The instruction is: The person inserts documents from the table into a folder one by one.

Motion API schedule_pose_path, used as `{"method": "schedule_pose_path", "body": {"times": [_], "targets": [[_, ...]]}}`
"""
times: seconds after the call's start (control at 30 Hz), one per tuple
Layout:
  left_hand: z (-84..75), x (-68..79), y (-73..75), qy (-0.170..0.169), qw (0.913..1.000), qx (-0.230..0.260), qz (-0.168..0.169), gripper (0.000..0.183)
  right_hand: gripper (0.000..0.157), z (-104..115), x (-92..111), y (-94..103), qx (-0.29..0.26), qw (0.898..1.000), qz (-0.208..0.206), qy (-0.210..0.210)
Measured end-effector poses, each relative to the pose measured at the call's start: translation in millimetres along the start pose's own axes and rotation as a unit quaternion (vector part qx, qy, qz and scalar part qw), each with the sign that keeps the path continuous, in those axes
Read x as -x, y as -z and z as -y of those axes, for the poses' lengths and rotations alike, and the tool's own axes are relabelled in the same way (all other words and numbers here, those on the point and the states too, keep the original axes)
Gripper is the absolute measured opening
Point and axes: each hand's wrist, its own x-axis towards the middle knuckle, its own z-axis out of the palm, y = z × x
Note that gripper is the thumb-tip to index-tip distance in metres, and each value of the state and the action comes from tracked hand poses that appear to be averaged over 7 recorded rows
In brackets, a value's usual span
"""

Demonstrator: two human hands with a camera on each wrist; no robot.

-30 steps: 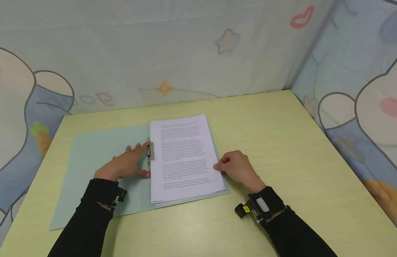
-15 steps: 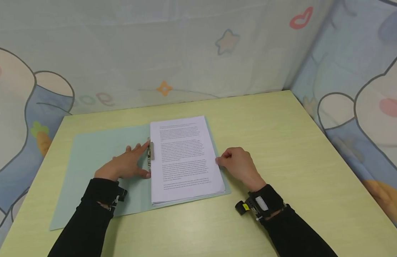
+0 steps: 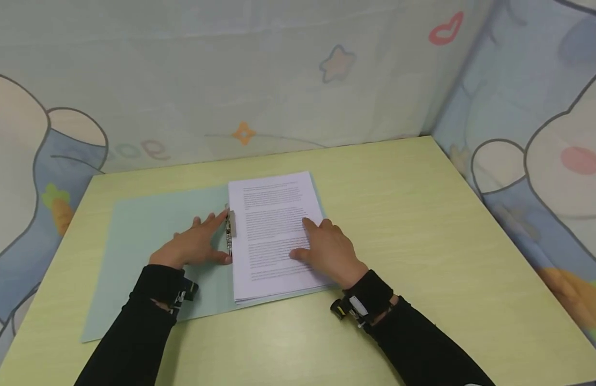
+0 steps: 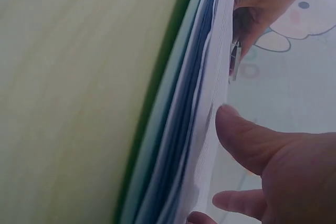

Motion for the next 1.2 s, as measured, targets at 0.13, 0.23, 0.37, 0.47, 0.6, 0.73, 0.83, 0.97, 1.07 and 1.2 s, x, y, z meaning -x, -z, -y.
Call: {"method": "schedule_pose_path", "body": {"times": [0.13, 0.23, 0.37, 0.47, 0.6, 0.73, 0.83, 0.97, 1.07, 1.2], "targets": [[-3.1, -3.1, 0.2, -0.002, 1.0000, 0.004, -0.002, 0.111, 0.078, 0.0, -1.7, -2.7, 0.023, 1.000, 0.018, 0.002], [-3.2, -5.9, 1.7, -0.016, 0.9998, 0.010, 0.001, 0.111, 0.078, -0.2, -1.5, -1.6, 0.032, 0.999, 0.023, -0.005], [-0.8, -8.9, 6.1, -0.035, 0.9990, 0.027, -0.009, 0.094, 0.077, 3.0, 0.1, 2.8, 0.035, 0.999, 0.026, -0.004], [-2.2, -12.4, 10.1, -0.040, 0.9969, 0.055, -0.041, 0.080, 0.077, 4.0, 0.3, 4.9, 0.040, 0.999, 0.024, 0.000], [-10.4, -19.1, 11.2, -0.026, 0.9875, 0.124, -0.093, 0.066, 0.078, 3.2, 0.1, 4.5, 0.044, 0.999, 0.022, 0.000], [-15.1, -25.6, 8.7, -0.002, 0.9744, 0.194, -0.114, 0.059, 0.078, 4.1, -0.5, 3.0, 0.047, 0.999, 0.022, 0.002], [-16.7, -29.2, 6.4, 0.003, 0.9670, 0.227, -0.115, 0.058, 0.079, 4.5, -0.6, 1.9, 0.053, 0.998, 0.021, 0.002], [-18.3, -30.4, 5.7, 0.006, 0.9601, 0.250, -0.125, 0.058, 0.079, 4.5, -0.7, 1.6, 0.053, 0.998, 0.021, 0.000], [-18.7, -31.8, 5.1, 0.017, 0.9567, 0.260, -0.130, 0.057, 0.079, 3.7, -0.8, 1.9, 0.051, 0.999, 0.020, -0.004], [-19.1, -35.7, 1.1, 0.029, 0.9555, 0.267, -0.121, 0.062, 0.079, 1.6, 0.5, 1.5, 0.044, 0.999, 0.022, -0.007]]}}
